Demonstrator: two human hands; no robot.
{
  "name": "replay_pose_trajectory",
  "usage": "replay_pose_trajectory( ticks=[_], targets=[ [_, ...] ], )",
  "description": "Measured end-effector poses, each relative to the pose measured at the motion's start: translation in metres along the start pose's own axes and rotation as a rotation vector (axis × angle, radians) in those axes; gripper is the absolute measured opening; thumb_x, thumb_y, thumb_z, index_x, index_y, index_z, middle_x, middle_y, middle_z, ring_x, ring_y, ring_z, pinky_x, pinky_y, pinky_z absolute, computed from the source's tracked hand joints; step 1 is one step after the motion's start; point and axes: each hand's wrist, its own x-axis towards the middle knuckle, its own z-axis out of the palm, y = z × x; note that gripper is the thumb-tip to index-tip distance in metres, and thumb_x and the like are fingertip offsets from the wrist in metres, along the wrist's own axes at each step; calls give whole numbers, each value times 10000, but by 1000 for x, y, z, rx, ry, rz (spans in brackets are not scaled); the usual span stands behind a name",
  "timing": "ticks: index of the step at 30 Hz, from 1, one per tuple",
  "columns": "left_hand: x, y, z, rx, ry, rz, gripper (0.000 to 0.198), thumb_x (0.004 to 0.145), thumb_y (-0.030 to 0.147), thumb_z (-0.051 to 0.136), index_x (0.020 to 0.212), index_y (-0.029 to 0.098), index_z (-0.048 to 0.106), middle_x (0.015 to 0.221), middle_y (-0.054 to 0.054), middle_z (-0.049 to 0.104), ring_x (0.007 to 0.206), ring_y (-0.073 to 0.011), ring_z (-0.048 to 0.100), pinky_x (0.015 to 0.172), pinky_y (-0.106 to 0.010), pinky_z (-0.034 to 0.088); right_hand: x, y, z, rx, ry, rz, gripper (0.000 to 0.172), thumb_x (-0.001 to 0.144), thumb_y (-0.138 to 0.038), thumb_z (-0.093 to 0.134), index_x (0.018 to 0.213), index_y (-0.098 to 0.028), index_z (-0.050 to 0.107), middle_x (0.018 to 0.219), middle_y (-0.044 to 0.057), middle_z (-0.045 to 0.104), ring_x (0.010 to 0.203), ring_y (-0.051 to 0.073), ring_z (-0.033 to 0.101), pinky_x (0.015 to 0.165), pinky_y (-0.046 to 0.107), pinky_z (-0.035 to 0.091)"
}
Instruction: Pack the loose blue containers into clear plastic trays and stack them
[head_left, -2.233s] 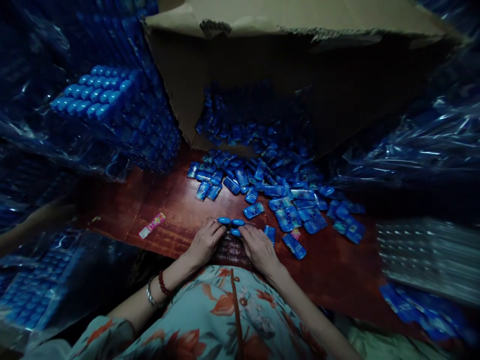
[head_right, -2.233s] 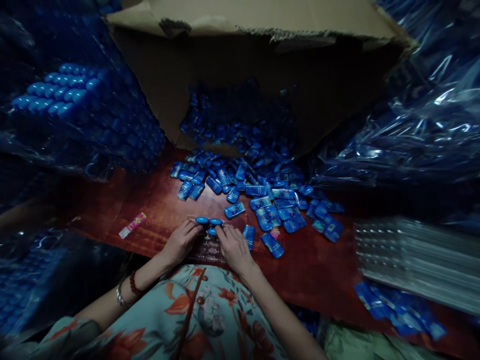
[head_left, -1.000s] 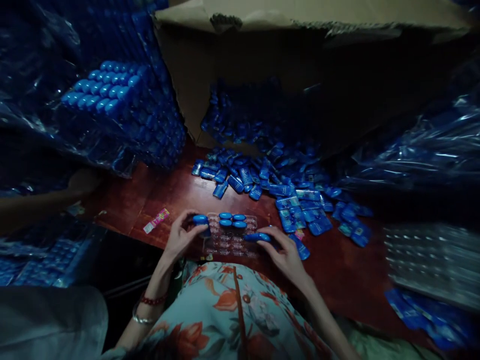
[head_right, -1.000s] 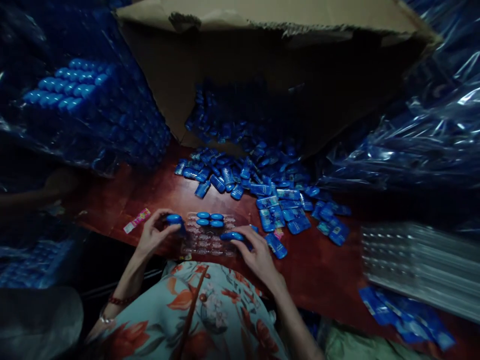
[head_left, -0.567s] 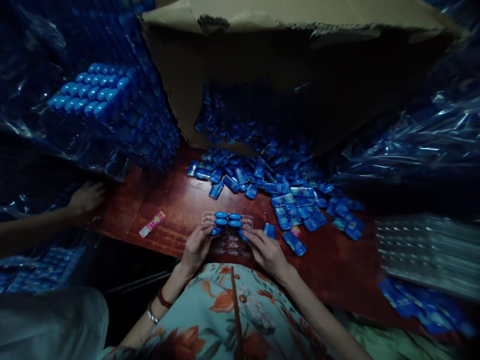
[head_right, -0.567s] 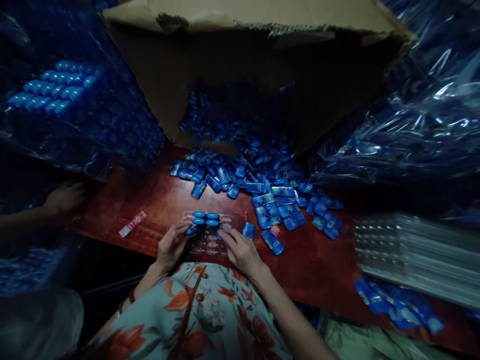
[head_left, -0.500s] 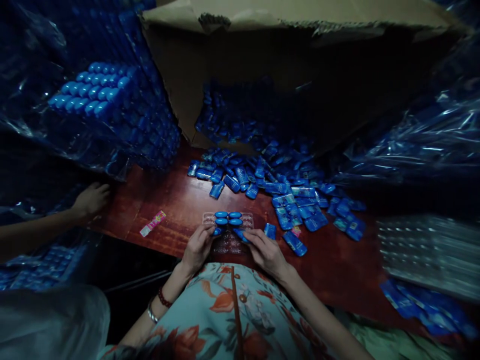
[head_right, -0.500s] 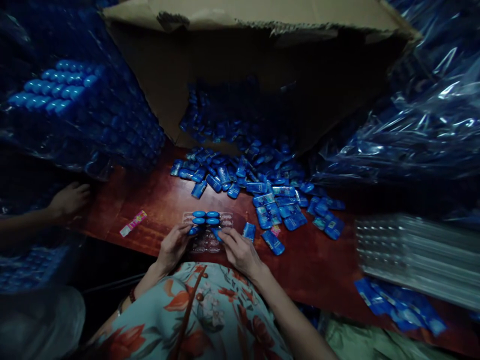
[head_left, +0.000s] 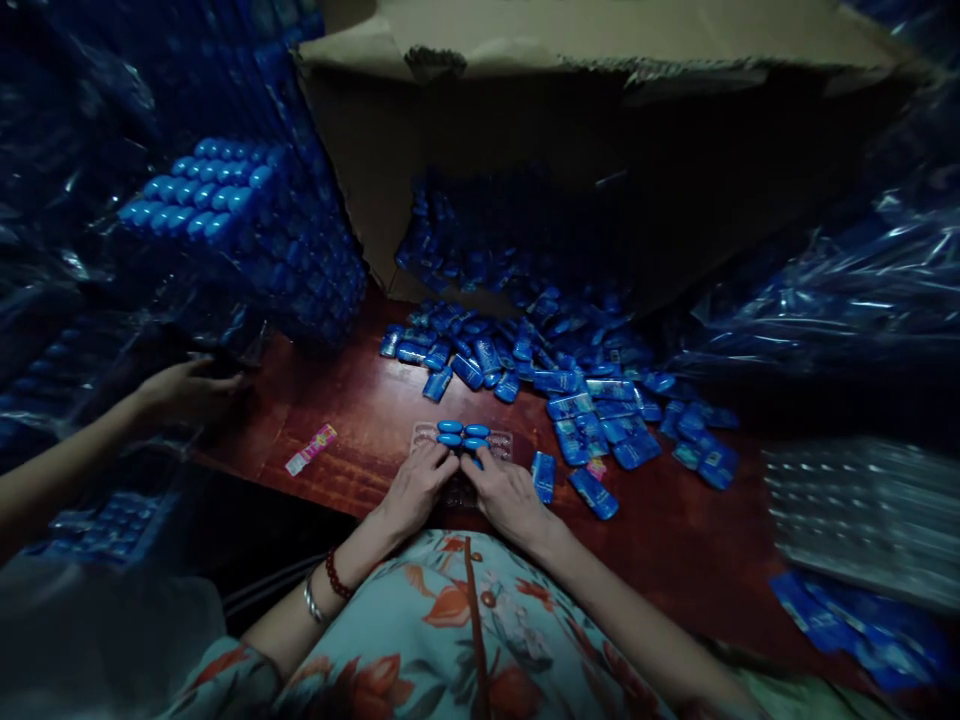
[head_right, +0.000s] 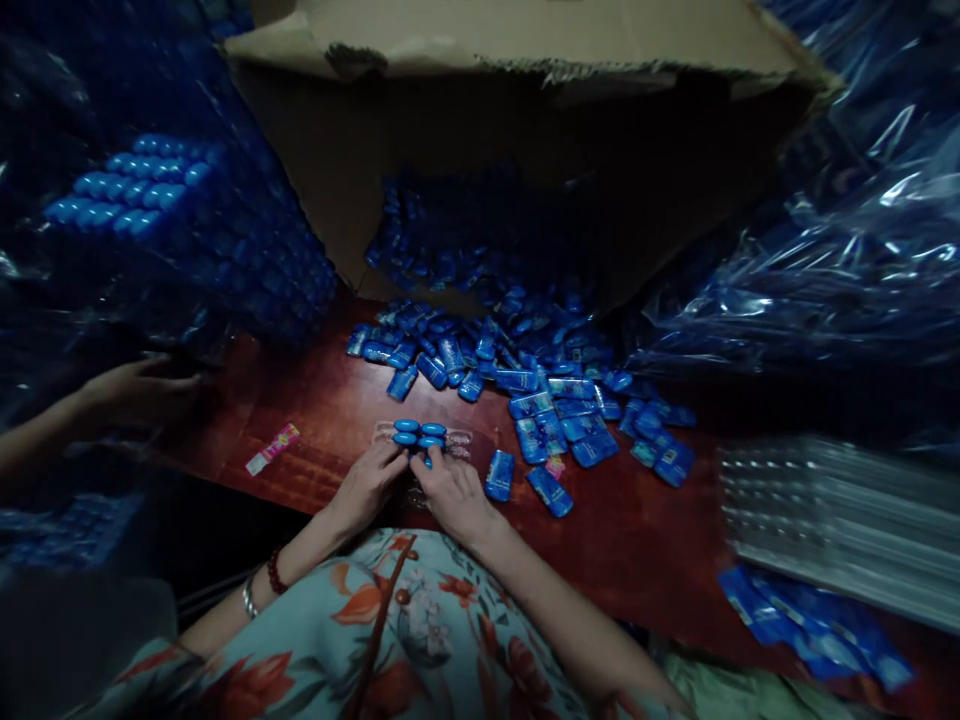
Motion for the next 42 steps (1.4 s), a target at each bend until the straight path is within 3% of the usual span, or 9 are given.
replay_pose_trajectory(
  ticks=[7,11,17,20,25,29,34,37,42],
  targets=[
    [-17,-6,0,47,252,47,253,890,202,495,1132,209,569,1045,-106,615,971,-203,587,805,-361,520,-23,3,17,2,328,52,347,910,-192,450,1251,-187,516,1128,111,616,849,163,643,721,253,502],
    [4,-34,-6,-71,470,-290,184,905,240,469,1001,182,614,930,-77,621,851,-174,602,741,-311,510,-20,26,8,124,508,138,283,929,-215,438,1175,-185,575,1006,74,660,841,137,637,730,215,473],
    [91,-71,-4,64,36,-583,246,782,318,648,951,143,613,959,-127,655,926,-250,601,788,-342,463,80,60,-18,46,265,285,228,894,-301,498,1055,-183,608,997,105,609,928,220,572,705,291,466],
    [107,-73,-4,71,-100,-641,273,743,257,682,969,127,601,913,-140,674,915,-276,623,775,-347,461,116,59,-21,-3,148,247,254,805,-239,617,1039,-141,603,1090,155,568,993,264,528,745,341,458],
    [76,-81,-11,-60,-94,-553,448,766,206,640,1195,182,515,1134,-107,640,1053,-244,593,880,-341,452,95,66,-13,138,184,226,230,831,-189,542,1055,-144,571,1086,128,585,992,227,536,822,341,436],
    [30,-82,-21,-365,189,-579,361,780,296,603,1118,180,555,1059,-78,653,963,-217,619,875,-356,473,25,88,-15,586,313,331,247,858,-307,503,1055,-169,557,950,58,654,810,196,600,723,301,454],
    [-17,-48,-35,-630,404,-772,322,650,342,718,891,181,575,868,-19,656,822,-172,640,770,-307,522,-50,79,-25,712,68,296,246,879,-377,491,1055,-219,562,941,27,663,797,177,614,713,283,465],
    [-27,-22,-32,-675,376,-776,288,623,317,747,822,173,596,794,-11,660,764,-159,642,735,-290,533,-56,55,-18,723,71,277,227,867,-373,535,1035,-222,558,886,17,660,722,158,611,682,270,480],
    [-26,-5,-5,-584,402,-575,166,747,291,662,861,176,621,844,-34,674,806,-165,643,760,-301,534,-34,25,10,707,402,148,149,892,-269,514,1023,-214,559,931,38,653,862,159,626,790,281,499]
  ],
)
